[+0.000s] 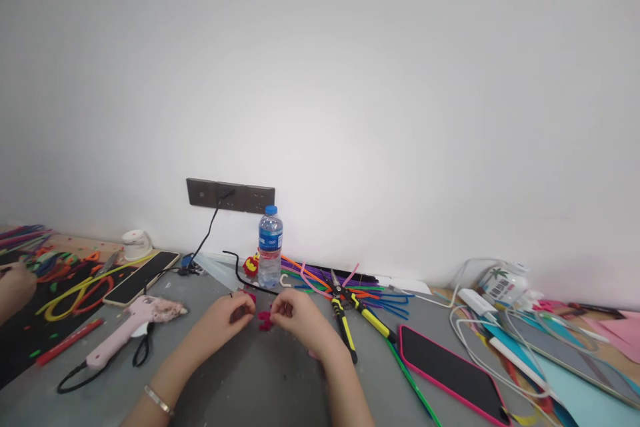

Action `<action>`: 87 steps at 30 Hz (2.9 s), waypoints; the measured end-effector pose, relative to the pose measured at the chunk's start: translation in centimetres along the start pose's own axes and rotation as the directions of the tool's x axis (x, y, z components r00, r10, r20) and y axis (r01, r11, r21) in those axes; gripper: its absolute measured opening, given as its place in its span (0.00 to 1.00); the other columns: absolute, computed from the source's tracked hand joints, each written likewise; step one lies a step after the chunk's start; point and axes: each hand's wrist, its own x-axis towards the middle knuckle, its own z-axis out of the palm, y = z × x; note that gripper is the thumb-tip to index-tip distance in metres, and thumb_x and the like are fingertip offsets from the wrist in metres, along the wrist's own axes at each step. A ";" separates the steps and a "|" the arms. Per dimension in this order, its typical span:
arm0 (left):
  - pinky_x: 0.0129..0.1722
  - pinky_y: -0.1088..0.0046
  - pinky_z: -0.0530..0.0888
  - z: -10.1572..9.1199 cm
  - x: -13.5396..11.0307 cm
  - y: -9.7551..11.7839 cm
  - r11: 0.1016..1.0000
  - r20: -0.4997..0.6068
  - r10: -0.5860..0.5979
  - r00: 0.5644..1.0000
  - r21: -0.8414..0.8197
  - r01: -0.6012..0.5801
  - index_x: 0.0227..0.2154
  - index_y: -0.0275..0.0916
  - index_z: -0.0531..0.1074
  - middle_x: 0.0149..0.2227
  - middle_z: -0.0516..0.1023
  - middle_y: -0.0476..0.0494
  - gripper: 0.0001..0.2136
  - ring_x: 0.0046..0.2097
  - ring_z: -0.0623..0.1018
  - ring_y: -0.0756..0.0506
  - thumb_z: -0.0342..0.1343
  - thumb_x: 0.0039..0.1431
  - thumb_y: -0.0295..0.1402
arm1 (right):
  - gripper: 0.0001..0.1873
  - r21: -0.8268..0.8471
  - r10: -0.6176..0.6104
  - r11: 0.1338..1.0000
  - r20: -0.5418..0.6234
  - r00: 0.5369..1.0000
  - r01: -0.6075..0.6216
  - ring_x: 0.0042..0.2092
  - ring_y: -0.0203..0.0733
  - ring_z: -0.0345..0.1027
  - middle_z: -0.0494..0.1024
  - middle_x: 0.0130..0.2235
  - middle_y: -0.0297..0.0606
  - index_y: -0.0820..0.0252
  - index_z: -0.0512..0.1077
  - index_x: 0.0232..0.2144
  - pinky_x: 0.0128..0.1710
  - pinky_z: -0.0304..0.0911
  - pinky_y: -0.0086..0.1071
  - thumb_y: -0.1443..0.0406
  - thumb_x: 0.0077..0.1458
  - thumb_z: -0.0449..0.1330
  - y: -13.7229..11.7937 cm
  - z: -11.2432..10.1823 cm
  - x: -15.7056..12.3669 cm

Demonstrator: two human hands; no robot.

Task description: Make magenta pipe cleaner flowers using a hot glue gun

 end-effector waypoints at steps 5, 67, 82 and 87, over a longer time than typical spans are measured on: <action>0.31 0.74 0.66 0.2 0.5 0.0 0.978 -0.115 -0.051 0.992 -0.207 0.026 0.31 0.39 0.71 0.29 0.75 0.48 0.04 0.30 0.71 0.47 0.55 0.51 0.32 | 0.07 0.229 -0.045 0.971 -0.110 0.993 0.070 0.27 0.34 0.57 0.67 0.26 0.30 0.60 0.70 0.26 0.27 0.53 0.27 0.62 0.50 0.61 -1.0 -0.2 0.4; 0.23 0.77 0.59 1.7 1.4 -0.5 0.655 -0.294 -0.274 0.916 -0.754 -0.046 0.24 0.36 0.73 0.16 0.64 0.55 0.13 0.21 0.62 0.52 0.62 0.47 0.42 | 0.17 -0.220 -0.219 0.940 0.196 0.956 0.260 0.42 0.54 0.74 0.79 0.41 0.49 0.59 0.70 0.46 0.37 0.68 0.41 0.66 0.53 0.55 -15.6 18.8 2.9; 0.24 0.77 0.56 2.8 1.5 -0.2 0.701 -0.227 -0.151 0.962 -0.711 -0.057 0.22 0.35 0.72 0.19 0.63 0.54 0.11 0.23 0.60 0.52 0.61 0.48 0.38 | 0.11 -0.035 0.101 0.994 0.014 0.995 -0.101 0.38 0.50 0.75 0.79 0.36 0.42 0.54 0.71 0.37 0.34 0.64 0.34 0.67 0.47 0.58 -13.9 21.9 4.8; 0.24 0.77 0.57 2.9 1.2 0.1 0.716 -0.215 -0.140 0.967 -0.696 -0.051 0.23 0.35 0.73 0.18 0.64 0.54 0.10 0.23 0.61 0.52 0.61 0.49 0.38 | 0.16 0.084 0.098 0.992 -0.082 0.992 -0.091 0.34 0.48 0.71 0.73 0.32 0.35 0.50 0.64 0.38 0.31 0.62 0.34 0.70 0.45 0.57 -15.2 19.9 1.5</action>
